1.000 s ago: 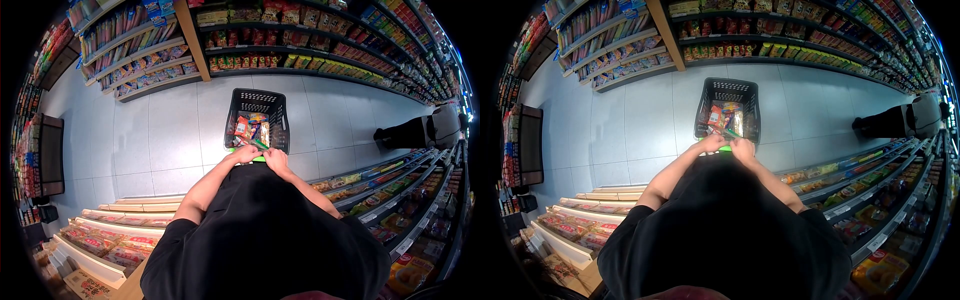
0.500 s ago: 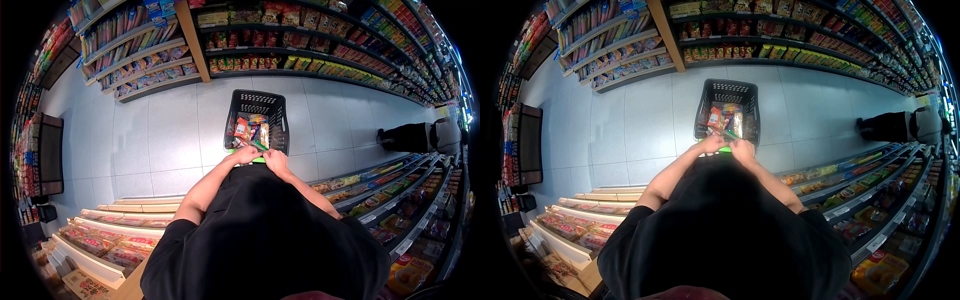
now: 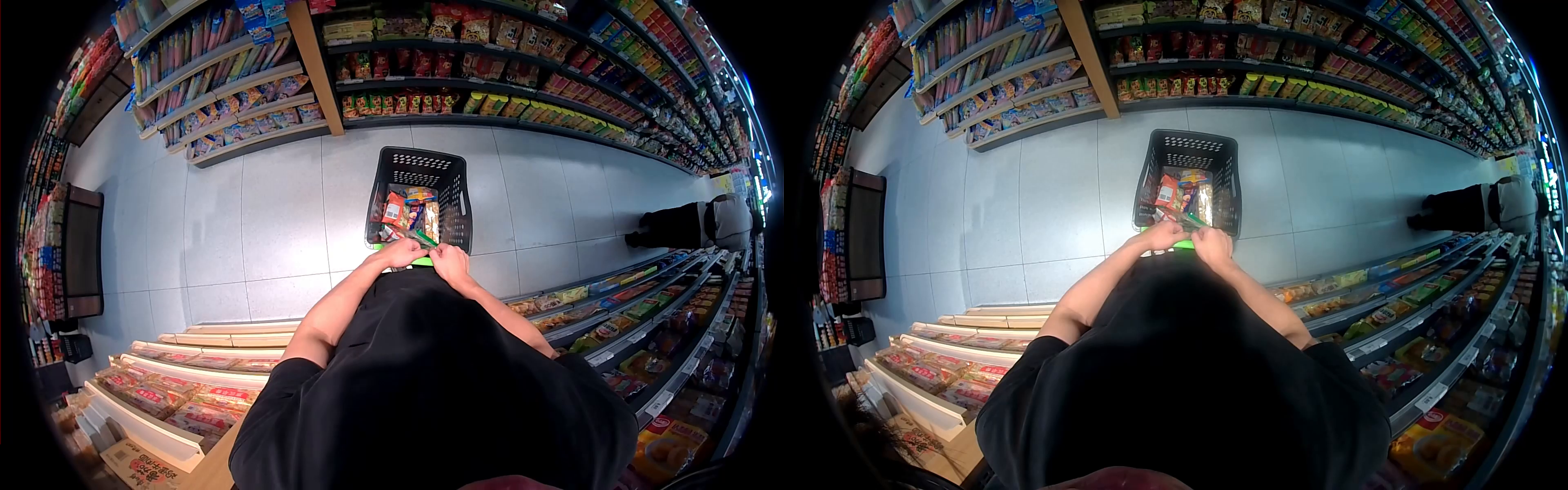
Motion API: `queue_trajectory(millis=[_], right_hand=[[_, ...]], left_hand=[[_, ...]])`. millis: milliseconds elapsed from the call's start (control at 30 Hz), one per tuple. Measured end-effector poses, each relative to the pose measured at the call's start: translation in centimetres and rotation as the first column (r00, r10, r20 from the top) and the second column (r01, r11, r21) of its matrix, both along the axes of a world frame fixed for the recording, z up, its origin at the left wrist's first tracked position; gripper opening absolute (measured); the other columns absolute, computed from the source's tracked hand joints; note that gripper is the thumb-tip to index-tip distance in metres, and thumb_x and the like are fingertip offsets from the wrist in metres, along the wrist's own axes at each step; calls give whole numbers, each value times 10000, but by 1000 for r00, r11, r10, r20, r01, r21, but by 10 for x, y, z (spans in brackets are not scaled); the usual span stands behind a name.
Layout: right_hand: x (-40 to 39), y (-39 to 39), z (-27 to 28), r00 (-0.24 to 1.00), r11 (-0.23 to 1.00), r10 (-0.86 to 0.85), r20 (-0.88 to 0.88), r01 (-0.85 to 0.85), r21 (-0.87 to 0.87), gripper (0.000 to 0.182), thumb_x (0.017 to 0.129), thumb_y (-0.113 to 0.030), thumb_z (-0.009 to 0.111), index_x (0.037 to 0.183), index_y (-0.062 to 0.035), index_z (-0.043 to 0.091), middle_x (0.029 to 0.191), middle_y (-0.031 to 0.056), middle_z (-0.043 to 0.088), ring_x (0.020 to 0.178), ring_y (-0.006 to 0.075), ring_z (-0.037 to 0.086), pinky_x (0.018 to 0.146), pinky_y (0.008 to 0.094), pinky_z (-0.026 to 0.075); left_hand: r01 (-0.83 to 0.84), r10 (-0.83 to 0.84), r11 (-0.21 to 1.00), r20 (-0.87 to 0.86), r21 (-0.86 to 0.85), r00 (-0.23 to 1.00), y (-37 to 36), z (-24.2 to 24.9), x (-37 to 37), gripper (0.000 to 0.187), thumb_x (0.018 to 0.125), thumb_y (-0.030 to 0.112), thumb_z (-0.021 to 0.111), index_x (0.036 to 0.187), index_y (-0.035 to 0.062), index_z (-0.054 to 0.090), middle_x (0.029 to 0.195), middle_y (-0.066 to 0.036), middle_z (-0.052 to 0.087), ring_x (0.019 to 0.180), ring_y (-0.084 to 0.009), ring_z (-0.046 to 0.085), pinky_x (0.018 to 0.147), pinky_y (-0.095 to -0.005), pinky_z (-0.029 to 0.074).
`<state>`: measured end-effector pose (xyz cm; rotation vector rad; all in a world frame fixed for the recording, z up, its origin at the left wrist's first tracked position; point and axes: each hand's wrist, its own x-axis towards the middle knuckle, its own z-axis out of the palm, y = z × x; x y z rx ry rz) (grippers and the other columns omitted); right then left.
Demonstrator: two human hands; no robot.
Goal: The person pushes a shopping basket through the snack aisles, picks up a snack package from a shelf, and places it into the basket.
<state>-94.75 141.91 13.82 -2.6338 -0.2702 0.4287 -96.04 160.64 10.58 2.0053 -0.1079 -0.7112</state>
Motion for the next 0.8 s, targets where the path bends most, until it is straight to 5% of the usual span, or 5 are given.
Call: queue_trajectory(millis=[800], right_hand=[[1, -1, 1, 1000, 1000, 2, -6, -2, -2, 337, 818, -373, 552, 779, -70, 693, 772, 191, 668, 765, 391, 649, 728, 491, 500]], left_hand=[[-1, 2, 1000, 18, -27, 1000, -1, 2, 0, 505, 920, 465, 515, 733, 4, 603, 609, -116, 600, 584, -205, 590, 569, -371, 465]])
